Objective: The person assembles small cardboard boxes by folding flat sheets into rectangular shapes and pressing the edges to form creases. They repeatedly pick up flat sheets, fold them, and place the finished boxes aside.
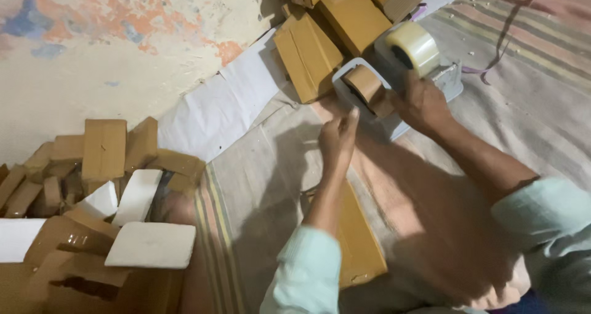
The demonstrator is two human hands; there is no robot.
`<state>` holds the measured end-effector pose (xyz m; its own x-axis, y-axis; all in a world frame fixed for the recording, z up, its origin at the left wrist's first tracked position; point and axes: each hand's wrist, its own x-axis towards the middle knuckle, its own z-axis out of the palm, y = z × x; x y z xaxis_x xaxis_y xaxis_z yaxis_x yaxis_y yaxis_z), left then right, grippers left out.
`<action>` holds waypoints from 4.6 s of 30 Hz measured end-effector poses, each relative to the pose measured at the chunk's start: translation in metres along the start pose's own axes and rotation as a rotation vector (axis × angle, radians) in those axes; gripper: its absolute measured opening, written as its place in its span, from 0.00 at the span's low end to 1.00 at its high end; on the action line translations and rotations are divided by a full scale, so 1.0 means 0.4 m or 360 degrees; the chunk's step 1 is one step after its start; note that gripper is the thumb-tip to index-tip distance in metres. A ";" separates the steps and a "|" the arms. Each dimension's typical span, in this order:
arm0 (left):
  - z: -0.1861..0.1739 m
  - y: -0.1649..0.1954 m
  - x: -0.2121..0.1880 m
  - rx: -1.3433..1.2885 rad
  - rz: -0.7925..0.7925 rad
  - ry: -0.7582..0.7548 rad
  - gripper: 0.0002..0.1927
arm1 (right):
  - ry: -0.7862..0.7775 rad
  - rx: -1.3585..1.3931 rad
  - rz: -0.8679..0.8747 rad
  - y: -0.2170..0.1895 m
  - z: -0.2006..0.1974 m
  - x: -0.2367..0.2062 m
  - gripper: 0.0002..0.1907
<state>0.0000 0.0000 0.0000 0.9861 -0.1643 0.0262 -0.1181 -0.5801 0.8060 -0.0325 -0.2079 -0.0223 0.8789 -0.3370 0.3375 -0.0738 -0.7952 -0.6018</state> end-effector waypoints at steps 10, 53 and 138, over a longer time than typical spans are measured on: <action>0.105 0.013 0.150 -0.0927 -0.0038 0.0008 0.18 | -0.0095 0.0325 0.0184 -0.024 -0.009 0.012 0.22; 0.038 -0.100 -0.239 0.0200 0.0415 0.0284 0.34 | -0.0127 0.1419 0.1140 -0.059 -0.127 -0.344 0.05; -0.470 0.053 -0.564 0.0572 0.0115 -0.0324 0.20 | -0.0727 0.2033 0.0374 -0.485 -0.011 -0.626 0.19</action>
<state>-0.2029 0.1748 0.1225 0.9346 -0.3483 -0.0717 -0.2549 -0.7968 0.5478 -0.2404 0.0284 0.0130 0.9998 -0.0059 0.0203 0.0210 0.3522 -0.9357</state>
